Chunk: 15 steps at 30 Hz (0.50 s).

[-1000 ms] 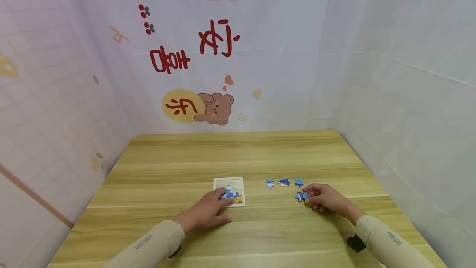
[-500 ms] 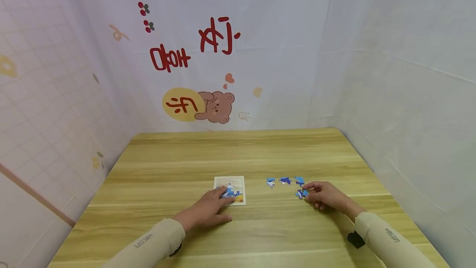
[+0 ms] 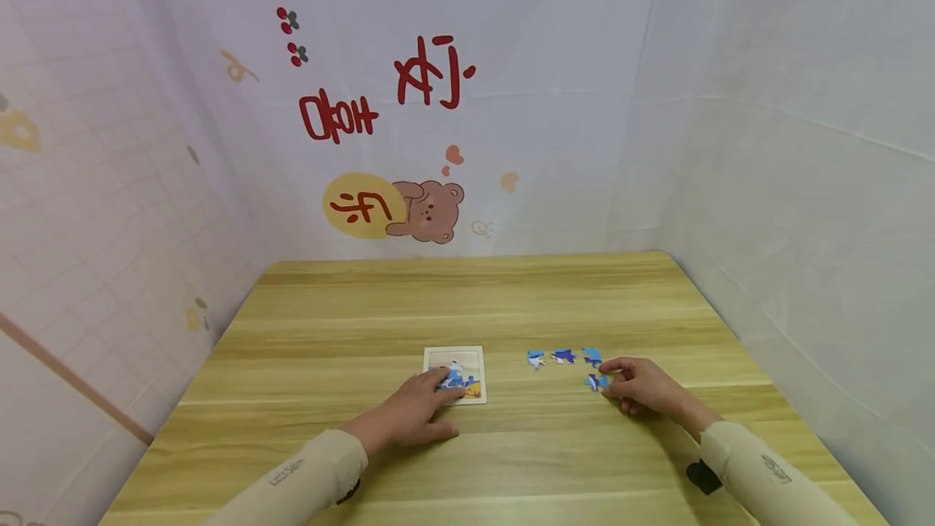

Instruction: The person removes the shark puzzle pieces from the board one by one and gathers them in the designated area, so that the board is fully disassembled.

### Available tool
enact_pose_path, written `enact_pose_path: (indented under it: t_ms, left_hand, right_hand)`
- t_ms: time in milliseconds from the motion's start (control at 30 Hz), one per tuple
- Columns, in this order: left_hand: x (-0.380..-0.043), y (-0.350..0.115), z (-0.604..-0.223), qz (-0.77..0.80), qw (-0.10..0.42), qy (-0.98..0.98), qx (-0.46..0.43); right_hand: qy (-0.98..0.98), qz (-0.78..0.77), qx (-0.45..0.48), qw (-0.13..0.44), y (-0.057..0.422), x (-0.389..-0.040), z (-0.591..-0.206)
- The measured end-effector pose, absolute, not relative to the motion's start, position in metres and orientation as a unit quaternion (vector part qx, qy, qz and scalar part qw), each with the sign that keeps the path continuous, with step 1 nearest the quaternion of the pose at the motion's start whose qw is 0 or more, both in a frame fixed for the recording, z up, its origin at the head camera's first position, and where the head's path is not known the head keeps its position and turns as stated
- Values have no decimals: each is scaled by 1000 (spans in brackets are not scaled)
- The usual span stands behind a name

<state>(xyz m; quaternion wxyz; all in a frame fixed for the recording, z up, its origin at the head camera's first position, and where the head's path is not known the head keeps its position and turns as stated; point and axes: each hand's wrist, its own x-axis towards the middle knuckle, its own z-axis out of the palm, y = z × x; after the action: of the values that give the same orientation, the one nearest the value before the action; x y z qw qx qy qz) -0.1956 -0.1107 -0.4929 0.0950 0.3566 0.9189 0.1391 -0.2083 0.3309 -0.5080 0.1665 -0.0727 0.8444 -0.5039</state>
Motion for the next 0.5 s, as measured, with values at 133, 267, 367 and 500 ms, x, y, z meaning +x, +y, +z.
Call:
enact_pose_path:
  t_ms: [133,267,367,500]
  left_hand:
    - [-195,-112,-496,139,89,916,365]
    - [-195,-112,-498,131,90,916,368]
    - [-195,-111,-498,119,103,921,357]
    - [-195,-110,-498,102,107,925,350]
  right_hand:
    - [845,-502,-75,168,331,-208,-510]
    - [845,-502,-73,170,330,-209,-508]
    - [842,-507,-76,168,323,-210,-504]
    - [838,-514,-80,164,303,-215,-497]
